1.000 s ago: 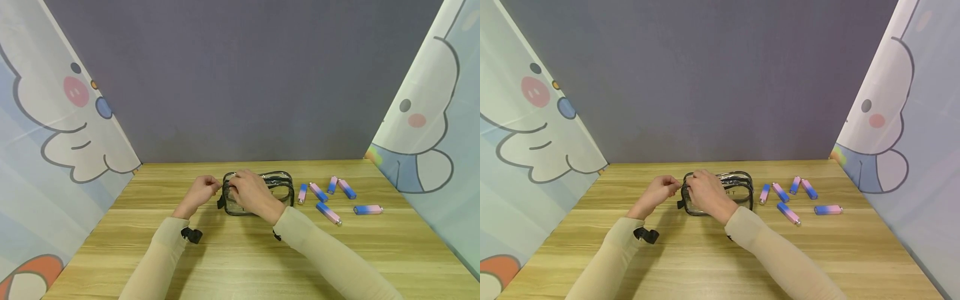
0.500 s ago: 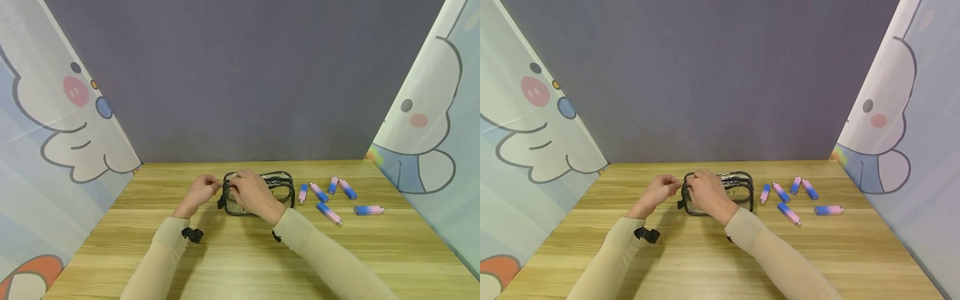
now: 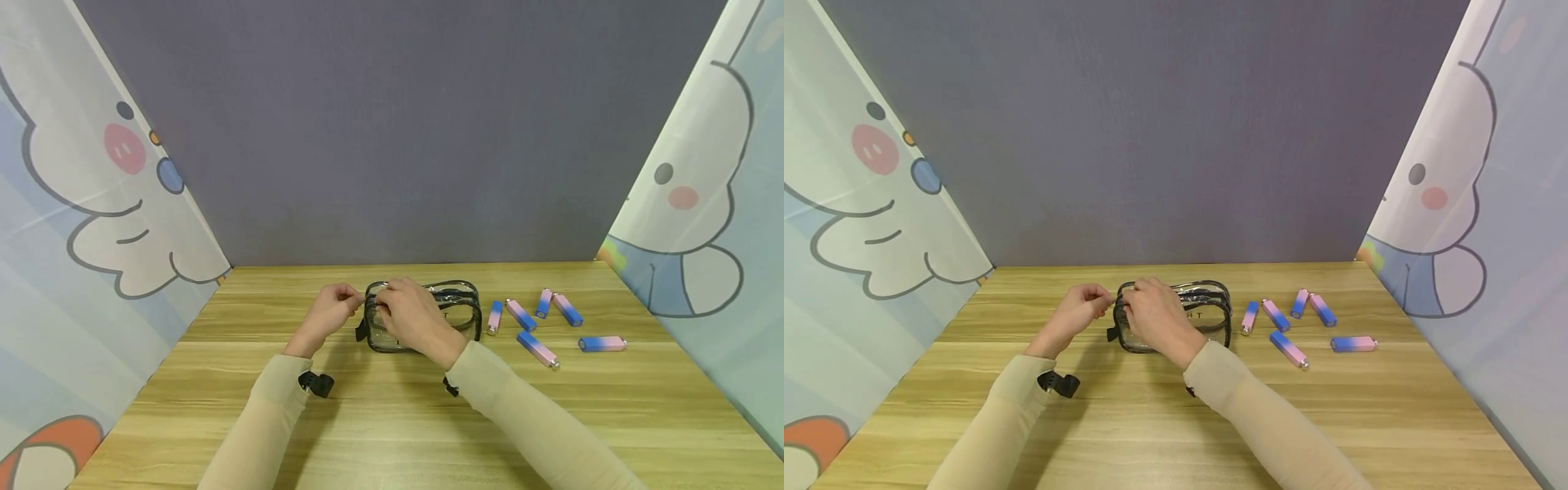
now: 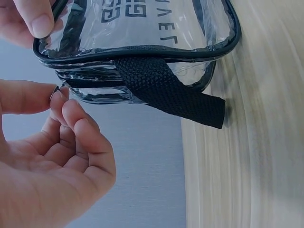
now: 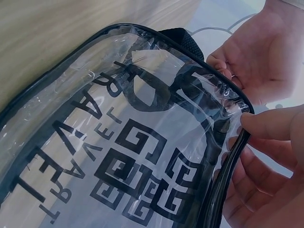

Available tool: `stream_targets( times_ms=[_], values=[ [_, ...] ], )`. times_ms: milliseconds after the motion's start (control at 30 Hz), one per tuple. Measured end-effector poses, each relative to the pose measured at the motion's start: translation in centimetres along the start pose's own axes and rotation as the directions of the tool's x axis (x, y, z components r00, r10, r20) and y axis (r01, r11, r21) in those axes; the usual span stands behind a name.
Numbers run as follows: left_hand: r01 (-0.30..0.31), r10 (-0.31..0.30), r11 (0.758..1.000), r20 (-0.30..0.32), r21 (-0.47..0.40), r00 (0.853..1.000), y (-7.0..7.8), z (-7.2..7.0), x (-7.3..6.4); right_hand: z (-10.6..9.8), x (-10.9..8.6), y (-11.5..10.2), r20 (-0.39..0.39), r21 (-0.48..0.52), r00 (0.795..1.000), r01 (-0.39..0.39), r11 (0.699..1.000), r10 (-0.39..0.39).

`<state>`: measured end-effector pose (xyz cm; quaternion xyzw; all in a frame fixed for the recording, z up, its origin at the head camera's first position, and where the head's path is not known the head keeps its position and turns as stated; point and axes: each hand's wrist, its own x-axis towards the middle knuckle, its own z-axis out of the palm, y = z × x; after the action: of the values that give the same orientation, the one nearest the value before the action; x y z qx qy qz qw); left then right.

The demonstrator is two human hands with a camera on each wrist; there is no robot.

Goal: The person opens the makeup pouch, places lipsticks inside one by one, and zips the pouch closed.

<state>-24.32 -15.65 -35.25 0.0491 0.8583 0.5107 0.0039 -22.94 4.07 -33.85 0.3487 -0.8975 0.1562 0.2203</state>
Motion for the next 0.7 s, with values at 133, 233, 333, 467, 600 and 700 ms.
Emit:
stream_targets(
  times_ms=[133, 233, 333, 467, 600, 700],
  values=[
    [-0.001, 0.001, 1.0, -0.001, -0.001, 1.0, 0.03, -0.01, -0.02, 0.09, 0.02, -0.02, -0.004, 0.004, 1.0, 0.001, 1.0, -0.001],
    [-0.001, 0.001, 1.0, 0.0, 0.001, 1.0, 0.05, -0.04, 0.06, 0.09, 0.03, -0.07, -0.008, 0.007, 1.0, 0.001, 1.0, -0.001],
    [-0.002, 0.002, 1.0, 0.001, 0.009, 1.0, 0.09, -0.07, 0.16, 0.06, 0.0, -0.11, -0.014, 0.008, 1.0, -0.002, 1.0, 0.002],
    [-0.004, 0.003, 1.0, 0.005, 0.021, 1.0, 0.29, -0.13, 0.2, 0.1, -0.06, -0.1, -0.017, 0.005, 1.0, -0.002, 1.0, 0.002],
    [-0.001, 0.001, 1.0, 0.015, 0.023, 1.0, 0.52, -0.21, 0.23, 0.22, -0.07, -0.02, -0.021, 0.006, 1.0, 0.003, 1.0, -0.003],
    [0.002, -0.003, 1.0, 0.022, 0.021, 1.0, 0.64, -0.22, 0.3, 0.33, -0.1, 0.05, -0.029, 0.012, 1.0, 0.008, 1.0, -0.008]
  ],
)
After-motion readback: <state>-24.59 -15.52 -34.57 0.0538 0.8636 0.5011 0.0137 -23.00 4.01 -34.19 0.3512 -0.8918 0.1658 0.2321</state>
